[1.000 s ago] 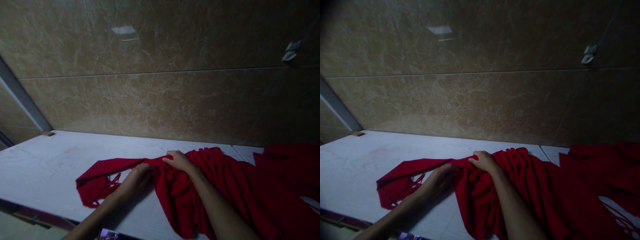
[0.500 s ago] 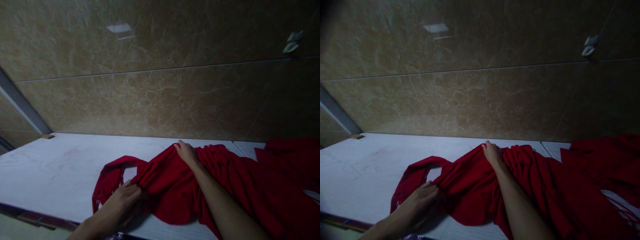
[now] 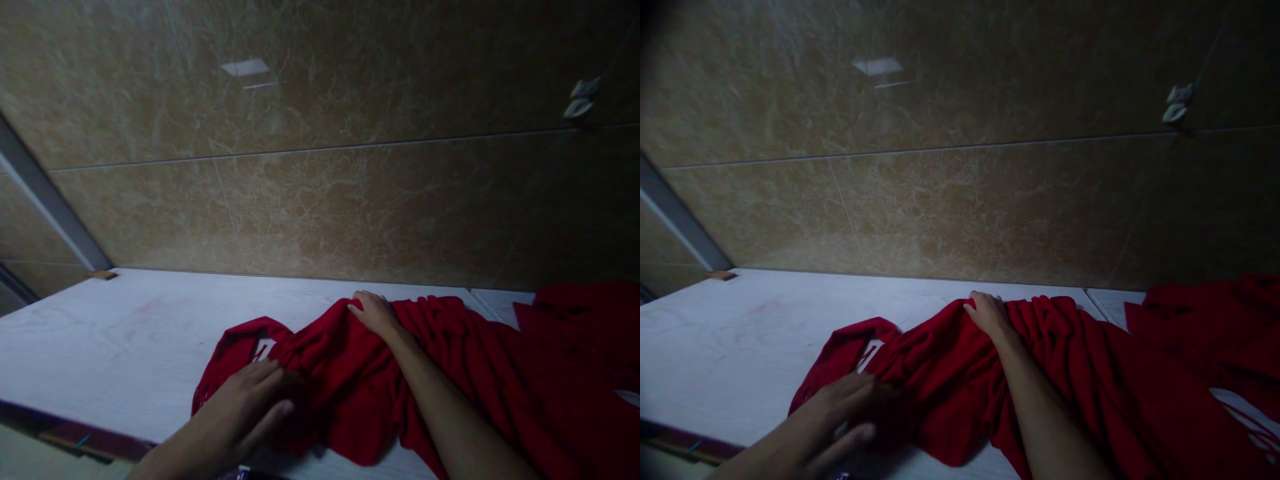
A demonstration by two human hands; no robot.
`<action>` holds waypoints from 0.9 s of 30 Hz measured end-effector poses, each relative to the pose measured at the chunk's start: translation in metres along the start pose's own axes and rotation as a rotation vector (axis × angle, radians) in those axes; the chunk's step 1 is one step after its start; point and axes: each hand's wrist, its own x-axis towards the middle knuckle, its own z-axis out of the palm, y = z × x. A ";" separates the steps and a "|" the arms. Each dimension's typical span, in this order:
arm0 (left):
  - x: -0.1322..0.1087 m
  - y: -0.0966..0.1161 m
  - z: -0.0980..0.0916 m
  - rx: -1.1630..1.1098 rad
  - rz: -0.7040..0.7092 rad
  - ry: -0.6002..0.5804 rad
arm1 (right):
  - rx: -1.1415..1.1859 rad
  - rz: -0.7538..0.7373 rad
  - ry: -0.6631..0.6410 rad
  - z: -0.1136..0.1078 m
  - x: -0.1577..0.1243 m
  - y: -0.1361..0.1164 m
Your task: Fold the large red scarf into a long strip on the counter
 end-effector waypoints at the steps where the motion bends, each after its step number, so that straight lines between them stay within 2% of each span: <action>1: 0.008 0.001 0.000 -0.003 -0.038 0.052 | 0.010 -0.036 0.005 0.001 -0.001 -0.002; 3: 0.027 0.004 0.009 -0.012 -0.090 0.090 | 0.027 -0.086 0.019 0.002 -0.002 -0.006; 6: 0.057 0.014 0.036 -0.011 -0.028 -0.035 | 0.056 -0.120 0.058 0.002 -0.004 -0.007; 8: 0.075 0.022 0.051 0.040 -0.039 -0.097 | 0.084 -0.133 0.101 0.000 -0.004 -0.005; 12: 0.097 0.033 0.062 0.119 -0.286 -0.211 | 0.158 -0.176 0.194 -0.011 -0.002 -0.003; 14: 0.104 0.034 0.069 0.092 -0.350 -0.256 | 0.195 -0.213 0.221 -0.016 -0.001 -0.007; 16: 0.112 0.034 0.082 0.044 -0.304 -0.230 | 0.277 -0.292 0.212 -0.018 -0.002 -0.014; 20: 0.127 0.042 0.108 -0.178 0.000 -0.122 | 0.547 -0.502 0.055 -0.007 -0.009 -0.027; 23: 0.127 0.055 0.104 -0.487 0.130 -0.059 | 0.565 -0.492 -0.072 0.010 -0.014 -0.028; 25: 0.117 0.060 0.090 -0.603 0.084 -0.060 | 0.554 -0.466 -0.146 0.020 -0.015 -0.026; 27: 0.098 0.055 0.073 -0.563 0.013 -0.055 | 0.556 -0.457 -0.174 0.025 -0.014 -0.025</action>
